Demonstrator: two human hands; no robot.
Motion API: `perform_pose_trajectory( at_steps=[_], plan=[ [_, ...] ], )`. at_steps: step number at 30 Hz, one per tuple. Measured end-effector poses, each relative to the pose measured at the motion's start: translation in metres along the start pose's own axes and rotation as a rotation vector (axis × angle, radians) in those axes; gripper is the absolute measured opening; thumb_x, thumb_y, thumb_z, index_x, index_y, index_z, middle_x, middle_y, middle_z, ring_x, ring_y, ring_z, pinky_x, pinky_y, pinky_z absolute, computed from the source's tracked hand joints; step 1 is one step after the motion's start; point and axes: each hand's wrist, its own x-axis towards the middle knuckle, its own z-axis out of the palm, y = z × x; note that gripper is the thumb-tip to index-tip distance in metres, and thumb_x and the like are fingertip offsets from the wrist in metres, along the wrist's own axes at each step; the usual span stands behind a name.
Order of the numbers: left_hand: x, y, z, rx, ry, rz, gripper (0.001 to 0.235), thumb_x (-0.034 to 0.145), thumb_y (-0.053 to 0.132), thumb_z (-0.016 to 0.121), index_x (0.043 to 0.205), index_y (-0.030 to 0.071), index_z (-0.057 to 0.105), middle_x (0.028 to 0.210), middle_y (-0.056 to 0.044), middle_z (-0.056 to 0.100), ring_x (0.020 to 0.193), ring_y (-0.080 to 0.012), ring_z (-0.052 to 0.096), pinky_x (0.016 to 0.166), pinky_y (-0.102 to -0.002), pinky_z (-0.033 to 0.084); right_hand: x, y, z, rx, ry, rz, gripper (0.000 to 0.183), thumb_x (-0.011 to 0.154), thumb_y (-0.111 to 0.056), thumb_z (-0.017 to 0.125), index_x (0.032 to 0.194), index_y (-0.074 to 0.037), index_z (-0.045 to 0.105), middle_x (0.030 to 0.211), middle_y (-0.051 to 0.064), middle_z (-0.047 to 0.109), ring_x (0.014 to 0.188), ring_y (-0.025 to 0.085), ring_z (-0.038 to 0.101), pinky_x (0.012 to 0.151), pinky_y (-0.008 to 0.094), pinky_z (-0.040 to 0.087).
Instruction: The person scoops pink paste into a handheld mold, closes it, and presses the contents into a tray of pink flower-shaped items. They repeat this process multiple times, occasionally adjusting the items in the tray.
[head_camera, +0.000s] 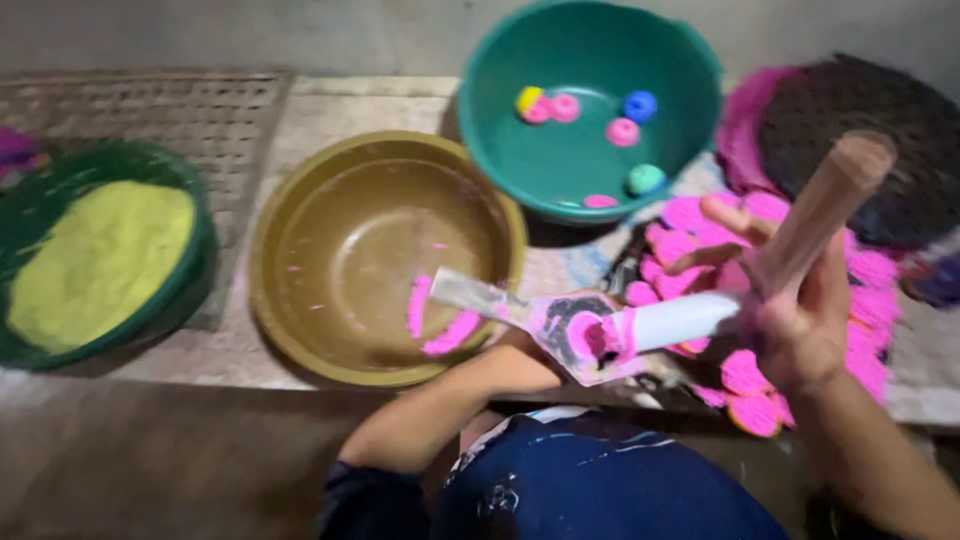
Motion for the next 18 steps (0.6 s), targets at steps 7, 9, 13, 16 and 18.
perform_pose_trajectory(
  at_steps=[7, 9, 13, 16, 18],
  plan=[
    [0.042, 0.040, 0.091, 0.300, -0.184, -0.029, 0.046, 0.084, 0.036, 0.075, 0.121, 0.011, 0.064, 0.107, -0.014, 0.072, 0.097, -0.0299, 0.072, 0.084, -0.038, 0.056, -0.126, -0.036, -0.077, -0.875, -0.301, -0.489, 0.075, 0.097, -0.033, 0.070, 0.158, -0.019, 0.029, 0.136, 0.029, 0.056, 0.119, 0.049, 0.065, 0.095, 0.050, 0.059],
    [0.048, 0.031, 0.121, 0.137, -0.217, 0.091, 0.058, 0.085, 0.034, 0.074, 0.134, 0.008, 0.059, 0.118, -0.018, 0.069, 0.103, -0.0339, 0.069, 0.086, -0.040, 0.055, -0.141, -0.041, -0.076, -0.844, -0.270, -0.346, 0.074, 0.096, -0.026, 0.066, 0.160, -0.018, 0.029, 0.139, 0.031, 0.057, 0.122, 0.050, 0.065, 0.100, 0.052, 0.057],
    [0.085, 0.012, 0.170, 0.206, -0.380, 0.209, 0.038, 0.088, 0.028, 0.076, 0.122, 0.013, 0.071, 0.117, -0.012, 0.074, 0.108, -0.0274, 0.072, 0.093, -0.040, 0.056, -0.147, -0.059, -0.086, -0.839, -0.129, -0.112, 0.066, 0.103, -0.025, 0.060, 0.161, -0.014, 0.030, 0.147, 0.030, 0.057, 0.135, 0.044, 0.064, 0.113, 0.046, 0.053],
    [0.103, 0.016, 0.184, -0.229, -0.407, -0.063, 0.046, 0.078, 0.027, 0.083, 0.119, 0.010, 0.071, 0.117, -0.011, 0.074, 0.108, -0.0236, 0.071, 0.095, -0.039, 0.058, -0.170, -0.074, -0.124, -0.717, -0.024, 0.121, 0.089, 0.105, -0.047, 0.057, 0.163, 0.004, 0.013, 0.163, 0.034, 0.028, 0.152, 0.044, 0.028, 0.123, 0.048, 0.022],
    [0.133, 0.025, 0.175, -0.362, -0.452, -0.242, 0.045, 0.075, 0.021, 0.084, 0.116, 0.008, 0.072, 0.115, -0.010, 0.075, 0.107, -0.0222, 0.070, 0.091, -0.041, 0.059, -0.183, -0.083, -0.183, -0.302, -0.224, 0.523, 0.109, 0.099, -0.053, 0.063, 0.168, 0.004, 0.001, 0.175, 0.024, 0.012, 0.159, 0.033, 0.016, 0.121, 0.047, 0.016]
  ],
)
